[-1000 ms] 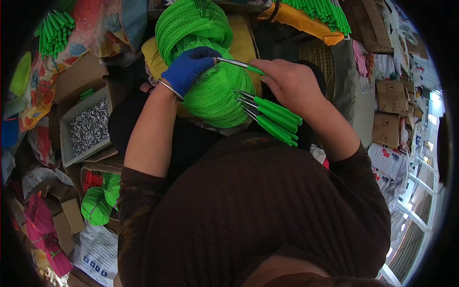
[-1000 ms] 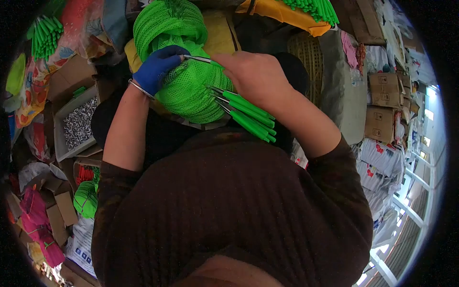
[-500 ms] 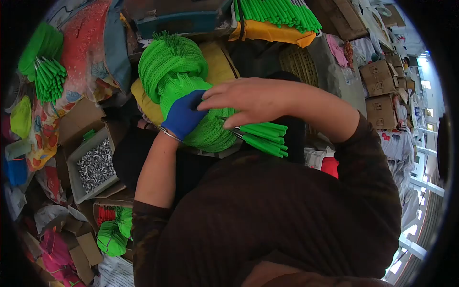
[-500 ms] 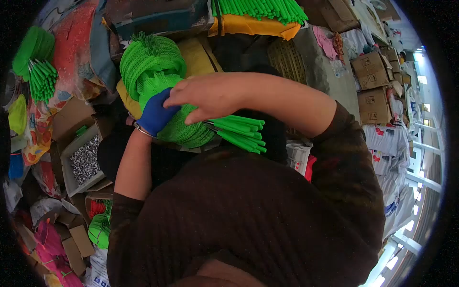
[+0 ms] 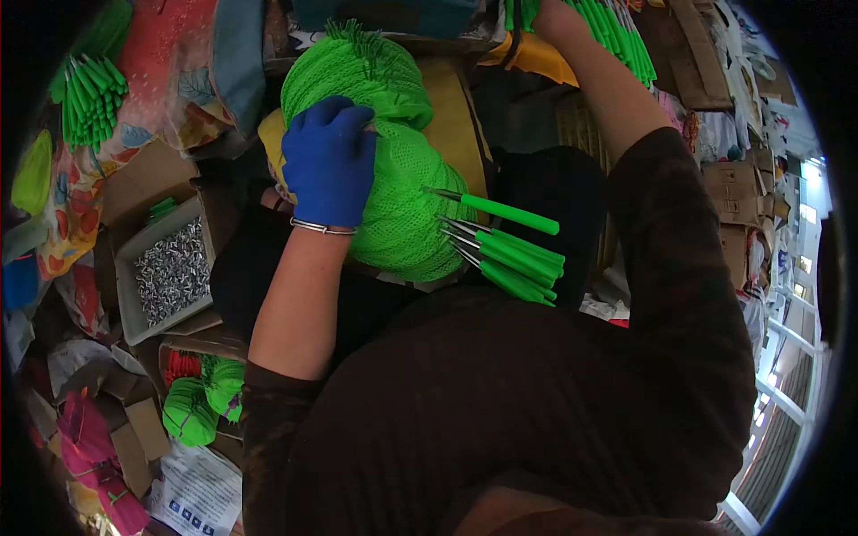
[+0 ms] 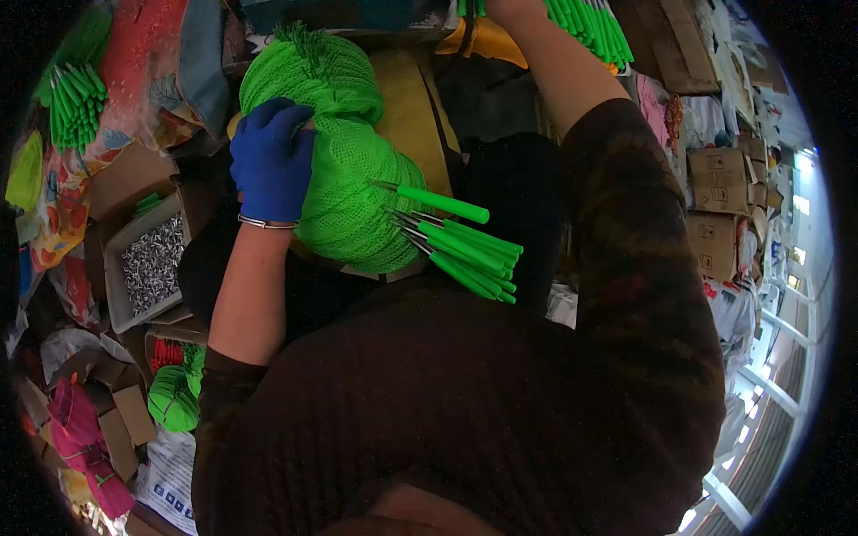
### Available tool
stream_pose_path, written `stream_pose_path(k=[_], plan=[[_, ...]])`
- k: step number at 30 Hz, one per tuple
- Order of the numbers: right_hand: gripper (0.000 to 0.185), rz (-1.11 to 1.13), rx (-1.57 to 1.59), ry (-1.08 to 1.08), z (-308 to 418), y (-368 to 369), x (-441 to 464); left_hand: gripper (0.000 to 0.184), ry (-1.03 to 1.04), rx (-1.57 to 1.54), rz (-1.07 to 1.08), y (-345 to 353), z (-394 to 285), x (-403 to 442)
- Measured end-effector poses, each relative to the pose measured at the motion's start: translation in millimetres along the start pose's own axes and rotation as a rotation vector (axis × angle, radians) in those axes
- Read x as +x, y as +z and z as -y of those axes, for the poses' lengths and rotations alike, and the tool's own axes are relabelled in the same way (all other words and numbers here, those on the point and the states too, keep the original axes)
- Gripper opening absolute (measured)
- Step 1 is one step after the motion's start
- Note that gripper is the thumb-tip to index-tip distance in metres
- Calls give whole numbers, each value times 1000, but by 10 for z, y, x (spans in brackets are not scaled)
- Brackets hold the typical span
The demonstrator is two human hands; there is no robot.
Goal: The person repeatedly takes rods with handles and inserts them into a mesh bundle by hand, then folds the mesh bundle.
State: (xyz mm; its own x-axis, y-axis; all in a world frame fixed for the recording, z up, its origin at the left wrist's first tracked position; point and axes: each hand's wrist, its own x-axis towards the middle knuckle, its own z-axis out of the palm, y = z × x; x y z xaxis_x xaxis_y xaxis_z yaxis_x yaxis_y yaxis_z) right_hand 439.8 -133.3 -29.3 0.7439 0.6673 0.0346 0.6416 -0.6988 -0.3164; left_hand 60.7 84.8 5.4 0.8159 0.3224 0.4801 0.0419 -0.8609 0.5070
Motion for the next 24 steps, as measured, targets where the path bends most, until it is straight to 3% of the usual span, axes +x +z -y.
stream_pose_path(k=[3,6,10,12,16,21,23,24], plan=[[33,-7,200,63,-53,53,100,19,-145,-247,125,24,-57,2],[33,-26,389,133,-113,-8,87,16,-156,-251,236,62,-123,-11],[33,-66,632,208,413,-238,-506,17,-160,-443,292,132,-41,-79],[33,-87,757,246,827,-323,-874,18,-166,-804,643,33,12,-64],[32,-15,1069,221,1456,-311,-1501,19,-150,-871,857,-39,128,-78],[23,292,1020,161,2119,-211,-2230,22,-377,-995,698,-3,186,-109],[22,288,449,-95,2110,-241,-2319,23,-464,-1057,677,-14,168,-113],[22,271,433,-129,2141,-258,-2369,24,-531,-1168,680,-12,165,-129]])
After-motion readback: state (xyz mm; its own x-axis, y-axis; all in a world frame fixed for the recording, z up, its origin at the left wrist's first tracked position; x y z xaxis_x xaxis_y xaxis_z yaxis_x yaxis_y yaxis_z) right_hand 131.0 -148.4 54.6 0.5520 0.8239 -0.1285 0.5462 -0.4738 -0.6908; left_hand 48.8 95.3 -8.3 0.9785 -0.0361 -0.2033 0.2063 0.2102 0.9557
